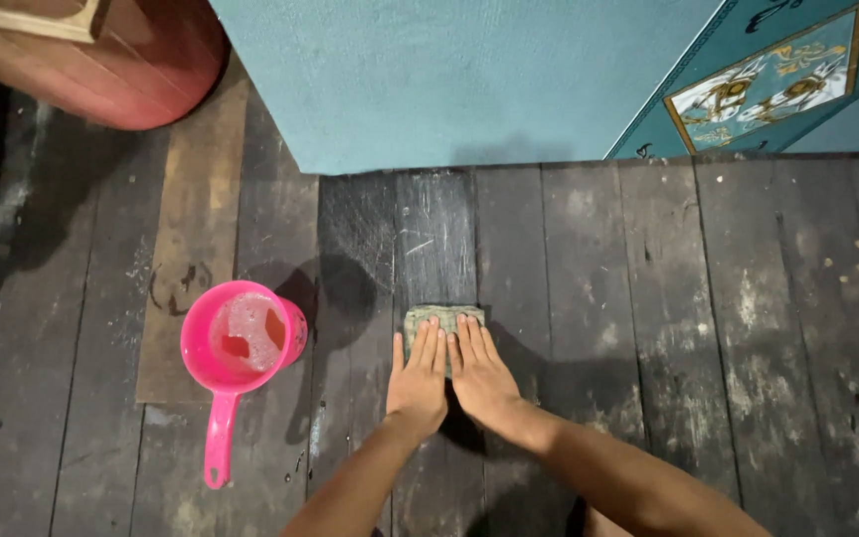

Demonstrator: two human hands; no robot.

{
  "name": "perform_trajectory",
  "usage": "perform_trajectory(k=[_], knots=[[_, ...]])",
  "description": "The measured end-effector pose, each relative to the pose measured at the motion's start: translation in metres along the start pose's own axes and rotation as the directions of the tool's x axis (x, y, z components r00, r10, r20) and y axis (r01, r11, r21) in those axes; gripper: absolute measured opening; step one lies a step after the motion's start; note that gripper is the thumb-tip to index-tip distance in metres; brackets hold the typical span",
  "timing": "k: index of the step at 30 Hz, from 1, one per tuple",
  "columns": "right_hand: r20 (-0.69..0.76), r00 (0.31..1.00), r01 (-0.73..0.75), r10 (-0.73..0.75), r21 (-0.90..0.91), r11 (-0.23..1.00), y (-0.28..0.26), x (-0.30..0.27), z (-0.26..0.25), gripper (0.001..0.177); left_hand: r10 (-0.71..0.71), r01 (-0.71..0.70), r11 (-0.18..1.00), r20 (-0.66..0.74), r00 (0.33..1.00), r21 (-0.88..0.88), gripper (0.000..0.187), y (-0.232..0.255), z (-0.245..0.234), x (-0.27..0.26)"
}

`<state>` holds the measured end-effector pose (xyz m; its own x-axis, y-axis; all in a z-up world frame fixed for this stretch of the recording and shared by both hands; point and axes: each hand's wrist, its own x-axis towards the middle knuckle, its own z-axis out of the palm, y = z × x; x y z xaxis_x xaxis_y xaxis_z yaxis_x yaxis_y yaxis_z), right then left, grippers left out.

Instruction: The person folds a cloth, dips it into a pink plastic scoop filled with water, wrings it out, and wipes a small area of the wooden floor near a blue wall. The person repeats the wiping motion on the same spot multiple times.

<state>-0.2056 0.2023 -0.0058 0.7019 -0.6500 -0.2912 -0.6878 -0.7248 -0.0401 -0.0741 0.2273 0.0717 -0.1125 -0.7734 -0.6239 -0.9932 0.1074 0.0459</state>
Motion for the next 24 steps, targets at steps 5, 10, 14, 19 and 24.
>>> perform_trajectory(k=[5,10,14,19,24], knots=[[-0.015,1.000,-0.023,0.023,0.027,0.999,0.013,0.021,-0.008,0.062,-0.035,0.032,0.999,-0.100,0.994,-0.035,0.080,-0.006,-0.001,0.026],[-0.069,0.997,-0.046,0.045,-0.012,0.999,0.039,0.069,-0.029,0.061,-0.050,0.052,0.999,-0.122,0.991,0.009,0.086,-0.029,-0.018,0.077],[-0.085,0.993,-0.084,0.084,-0.004,0.996,0.064,0.114,-0.043,0.061,-0.073,0.077,0.997,-0.161,0.984,0.019,0.086,-0.048,-0.039,0.125],[-0.047,0.988,-0.144,0.147,0.054,0.988,0.094,0.168,-0.055,0.061,-0.100,0.093,0.995,-0.177,0.979,-0.049,0.086,-0.069,-0.070,0.174],[-0.081,0.980,-0.172,0.183,0.126,0.977,0.117,0.203,-0.068,0.063,-0.104,0.095,0.994,-0.169,0.980,-0.060,0.084,-0.090,-0.094,0.213]])
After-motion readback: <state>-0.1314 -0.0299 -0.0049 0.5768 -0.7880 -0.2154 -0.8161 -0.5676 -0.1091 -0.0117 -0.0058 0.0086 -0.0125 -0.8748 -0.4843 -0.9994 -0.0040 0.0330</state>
